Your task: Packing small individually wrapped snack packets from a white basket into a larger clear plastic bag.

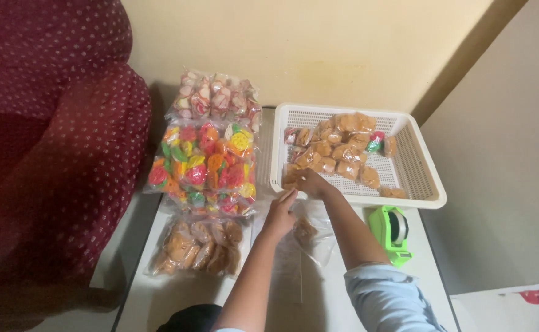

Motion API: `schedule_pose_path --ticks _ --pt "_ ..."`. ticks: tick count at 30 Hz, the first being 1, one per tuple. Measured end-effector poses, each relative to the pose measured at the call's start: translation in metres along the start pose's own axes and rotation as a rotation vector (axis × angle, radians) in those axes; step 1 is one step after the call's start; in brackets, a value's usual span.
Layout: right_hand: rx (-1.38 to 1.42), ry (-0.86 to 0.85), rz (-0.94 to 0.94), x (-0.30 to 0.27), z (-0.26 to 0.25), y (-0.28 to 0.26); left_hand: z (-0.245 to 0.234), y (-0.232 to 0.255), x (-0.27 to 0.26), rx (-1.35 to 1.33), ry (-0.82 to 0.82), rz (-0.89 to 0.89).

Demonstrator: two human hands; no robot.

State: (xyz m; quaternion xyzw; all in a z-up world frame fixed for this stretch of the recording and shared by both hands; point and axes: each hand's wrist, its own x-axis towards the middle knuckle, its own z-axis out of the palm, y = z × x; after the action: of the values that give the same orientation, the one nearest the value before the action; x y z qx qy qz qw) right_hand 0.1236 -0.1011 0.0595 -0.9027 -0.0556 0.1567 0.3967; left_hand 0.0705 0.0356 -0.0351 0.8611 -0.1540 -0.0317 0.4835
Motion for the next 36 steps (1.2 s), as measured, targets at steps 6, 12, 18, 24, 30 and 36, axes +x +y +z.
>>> schedule_pose_path --ticks 6,12,18,24,30,36 --pt "-1.094 0.405 -0.994 0.116 0.021 0.126 -0.011 0.015 -0.003 0.05 -0.062 -0.06" --pt "-0.609 -0.093 0.11 0.131 0.037 0.124 -0.014 0.019 -0.004 0.101 -0.065 -0.057" --pt "-0.415 -0.146 0.135 0.152 0.036 0.172 -0.012 0.023 -0.006 0.109 -0.086 -0.108" --pt "-0.328 -0.056 0.207 0.105 0.025 0.106 -0.01 0.034 -0.015 0.173 -0.082 -0.05" --pt "0.126 0.044 0.117 0.081 0.006 0.112 -0.017 0.041 -0.02 0.153 -0.101 -0.051" --pt "-0.084 0.203 0.156 0.057 0.006 0.107 -0.013 0.038 -0.016 0.164 -0.138 -0.082"
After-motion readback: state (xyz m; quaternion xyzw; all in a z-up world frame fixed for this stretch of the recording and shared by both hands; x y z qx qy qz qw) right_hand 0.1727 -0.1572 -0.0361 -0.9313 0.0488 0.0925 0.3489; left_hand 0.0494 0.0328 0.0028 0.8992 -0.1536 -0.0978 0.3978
